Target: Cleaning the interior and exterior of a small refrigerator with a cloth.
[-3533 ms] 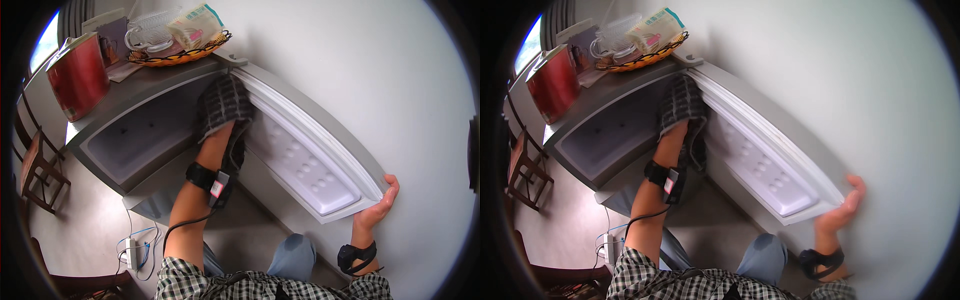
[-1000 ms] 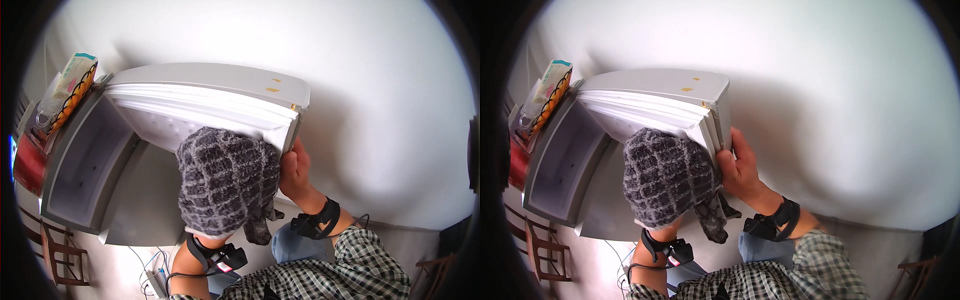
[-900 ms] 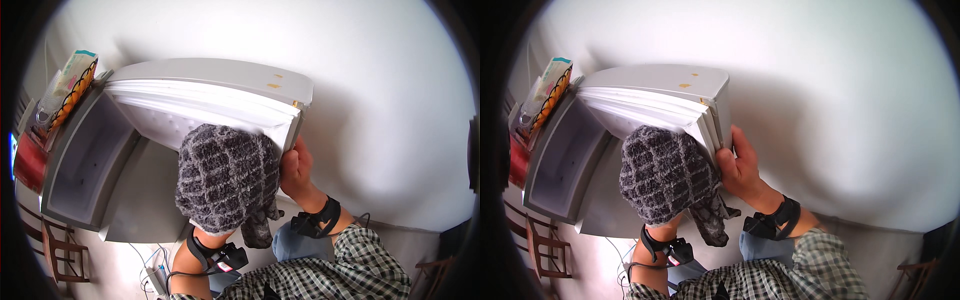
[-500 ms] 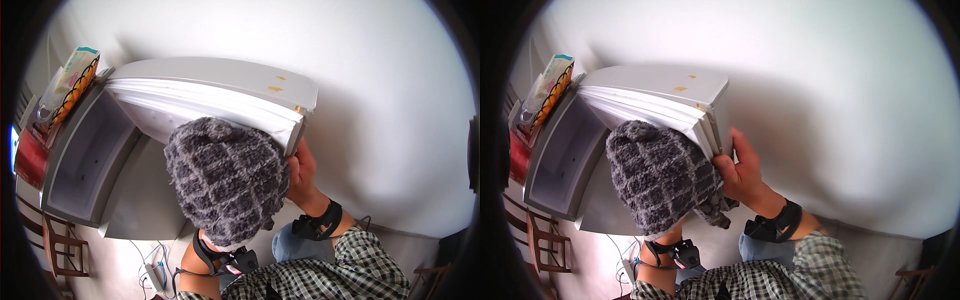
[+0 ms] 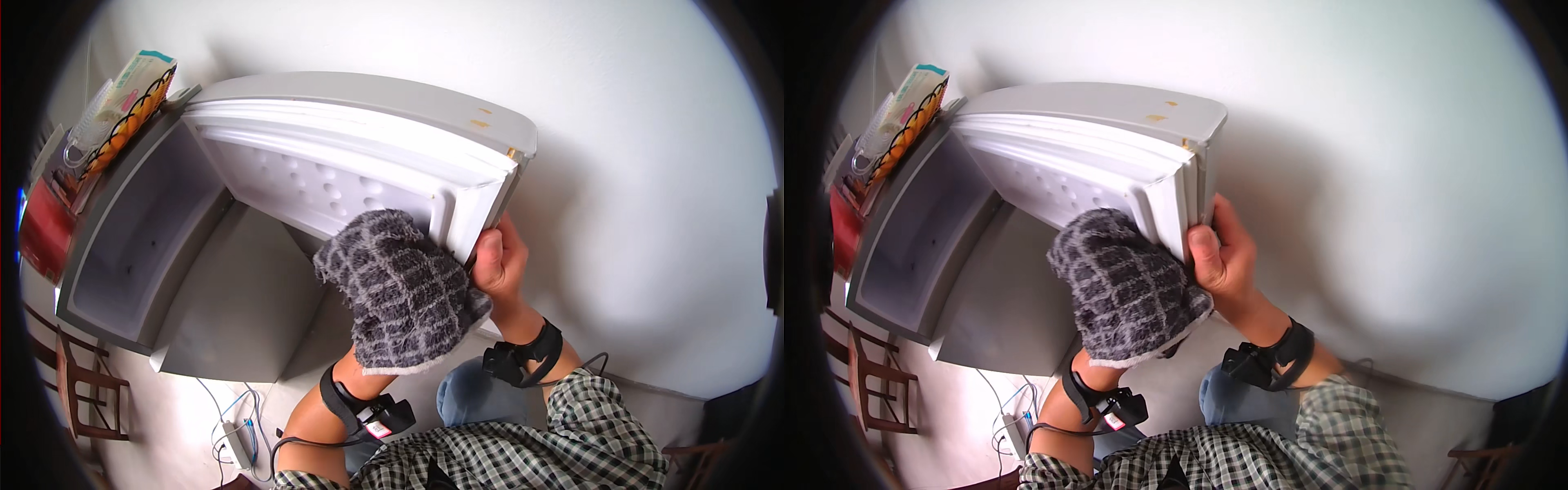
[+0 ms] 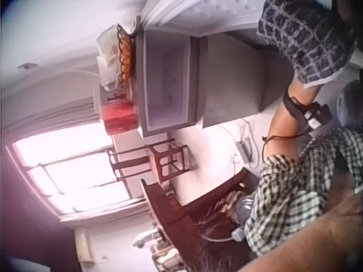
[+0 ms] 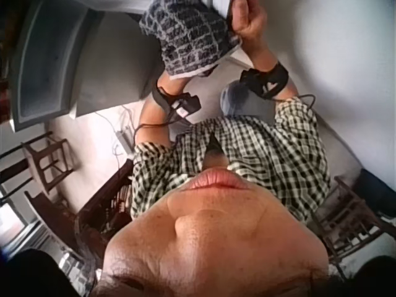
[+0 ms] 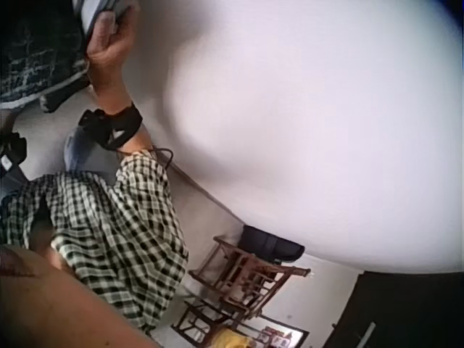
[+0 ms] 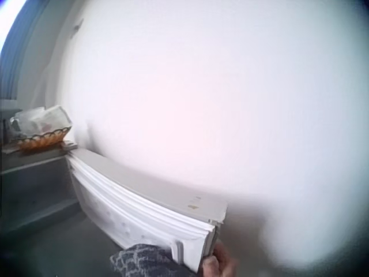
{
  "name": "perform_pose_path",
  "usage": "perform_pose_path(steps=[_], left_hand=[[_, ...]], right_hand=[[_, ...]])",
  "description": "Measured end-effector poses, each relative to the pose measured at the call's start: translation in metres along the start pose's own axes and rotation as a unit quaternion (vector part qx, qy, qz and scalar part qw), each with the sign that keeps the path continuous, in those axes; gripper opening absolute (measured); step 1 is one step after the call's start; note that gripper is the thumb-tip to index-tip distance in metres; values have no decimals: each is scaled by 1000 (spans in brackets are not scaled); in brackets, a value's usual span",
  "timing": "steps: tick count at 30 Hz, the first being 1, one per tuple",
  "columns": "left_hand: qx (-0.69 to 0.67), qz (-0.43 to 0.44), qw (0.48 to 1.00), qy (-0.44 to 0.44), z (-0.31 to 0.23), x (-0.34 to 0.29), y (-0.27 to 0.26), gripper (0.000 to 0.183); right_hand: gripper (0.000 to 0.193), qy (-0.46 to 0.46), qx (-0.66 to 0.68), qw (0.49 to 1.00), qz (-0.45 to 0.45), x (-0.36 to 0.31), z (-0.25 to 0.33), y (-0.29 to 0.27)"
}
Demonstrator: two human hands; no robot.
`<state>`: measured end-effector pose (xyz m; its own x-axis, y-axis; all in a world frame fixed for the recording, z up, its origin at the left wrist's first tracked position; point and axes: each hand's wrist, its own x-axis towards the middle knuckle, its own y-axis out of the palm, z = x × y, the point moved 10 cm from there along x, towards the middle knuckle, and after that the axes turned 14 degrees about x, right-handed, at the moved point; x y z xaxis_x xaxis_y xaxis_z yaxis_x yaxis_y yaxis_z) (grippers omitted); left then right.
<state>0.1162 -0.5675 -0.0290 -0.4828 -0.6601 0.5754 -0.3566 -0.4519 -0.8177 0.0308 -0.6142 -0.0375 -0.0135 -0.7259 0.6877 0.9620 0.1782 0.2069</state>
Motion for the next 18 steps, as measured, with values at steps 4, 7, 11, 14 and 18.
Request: perform_pose_path(steps=[4, 7, 11, 14, 18], left_hand=[[-17, 55, 998, -31, 7, -15, 27, 23], [203, 100, 968, -107, 29, -26, 70, 22], [4, -69, 992, -103, 100, -88, 57, 28], [31, -101, 971, -216, 155, -113, 49, 24], [66, -150, 913, -374, 205, -132, 25, 17]], right_hand=[[43, -26, -16, 999, -14, 4, 2, 0], [40, -25, -23, 999, -10, 7, -3, -1], [36, -41, 3, 999, 5, 4, 3, 7], [31, -49, -19, 998, 25, -1, -1, 12], [47, 4, -82, 995, -52, 3, -16, -20]])
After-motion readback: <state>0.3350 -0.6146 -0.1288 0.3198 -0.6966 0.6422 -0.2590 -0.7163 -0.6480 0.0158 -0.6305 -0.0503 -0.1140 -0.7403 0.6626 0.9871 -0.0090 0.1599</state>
